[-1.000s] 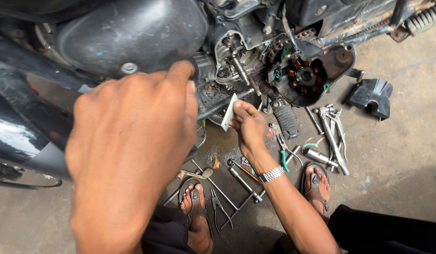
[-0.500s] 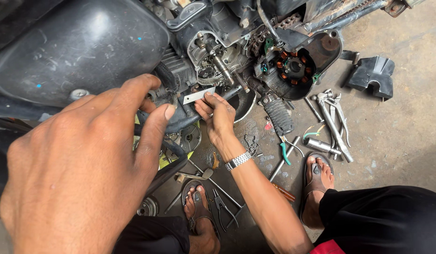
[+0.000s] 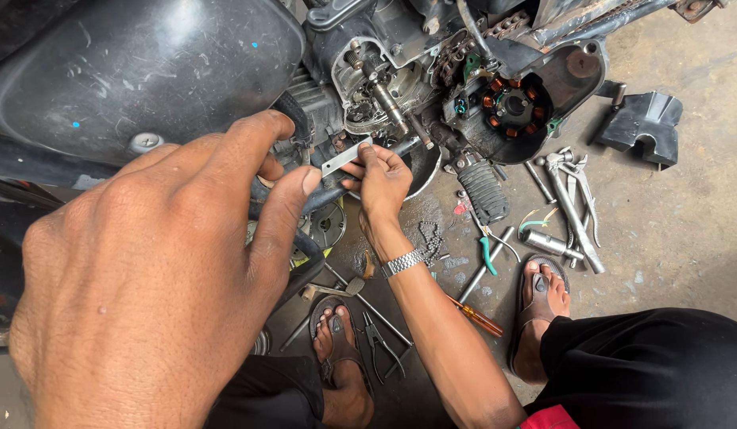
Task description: The person is repairing a motorcycle engine. They use a wrench to tighten bolts and adjust internal components while seated on the ground.
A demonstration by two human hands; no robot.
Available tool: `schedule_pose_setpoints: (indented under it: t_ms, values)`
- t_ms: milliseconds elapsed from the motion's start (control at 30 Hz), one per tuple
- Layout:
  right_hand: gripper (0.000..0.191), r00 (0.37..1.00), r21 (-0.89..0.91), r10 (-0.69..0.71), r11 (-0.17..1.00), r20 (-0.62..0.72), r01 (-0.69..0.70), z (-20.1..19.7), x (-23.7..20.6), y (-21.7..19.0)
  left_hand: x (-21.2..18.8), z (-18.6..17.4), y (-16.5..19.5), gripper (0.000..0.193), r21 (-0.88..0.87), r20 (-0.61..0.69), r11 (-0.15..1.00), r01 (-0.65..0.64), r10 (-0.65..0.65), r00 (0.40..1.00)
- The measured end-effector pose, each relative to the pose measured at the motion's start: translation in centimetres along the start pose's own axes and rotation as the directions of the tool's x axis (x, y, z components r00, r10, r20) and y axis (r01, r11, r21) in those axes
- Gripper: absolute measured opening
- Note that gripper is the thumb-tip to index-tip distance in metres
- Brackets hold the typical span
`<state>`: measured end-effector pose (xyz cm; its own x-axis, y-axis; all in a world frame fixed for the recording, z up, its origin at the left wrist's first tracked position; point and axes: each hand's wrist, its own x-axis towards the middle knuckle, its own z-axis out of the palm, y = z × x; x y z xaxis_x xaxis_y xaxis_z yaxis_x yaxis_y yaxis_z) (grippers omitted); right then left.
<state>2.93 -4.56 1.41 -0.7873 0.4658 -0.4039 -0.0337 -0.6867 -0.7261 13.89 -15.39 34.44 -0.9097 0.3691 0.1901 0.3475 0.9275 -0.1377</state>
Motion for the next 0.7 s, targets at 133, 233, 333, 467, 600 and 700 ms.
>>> schedule_pose_setpoints:
  t_ms: [133,233,333,467,600,700]
  values:
    - [0.018,0.995,-0.043,-0.063,0.997,0.079,0.066,0.0,-0.2,0.6,-0.1,-0.2,0.0,0.042,-0.027,-0.034,1.0,-0.012,0.011,0.999]
    - [0.017,0.984,-0.084,-0.107,0.989,0.142,0.12,-0.3,-0.7,1.0,-0.1,-0.3,0.1,0.041,-0.067,-0.057,0.997,-0.031,0.027,0.998]
    - [0.016,0.991,-0.128,-0.107,0.985,0.085,0.118,-0.9,-0.4,0.2,-0.2,-0.6,0.0,0.038,-0.136,-0.098,0.989,-0.05,0.036,0.995]
    - [0.017,0.987,-0.222,-0.125,0.964,0.1,0.144,-1.9,0.8,-1.6,-0.2,-0.8,-0.1,0.037,-0.176,-0.077,0.983,-0.054,0.041,0.996]
    - [0.018,0.976,-0.263,-0.165,0.944,0.141,0.197,-2.1,1.0,-1.9,-0.1,-0.9,0.0,0.037,-0.211,-0.093,0.975,-0.072,0.053,0.994]
    - [0.018,0.971,-0.27,-0.166,0.94,0.171,0.208,-2.0,0.9,-1.7,-0.1,-0.9,0.0,0.038,-0.175,-0.063,0.984,-0.037,0.026,0.998]
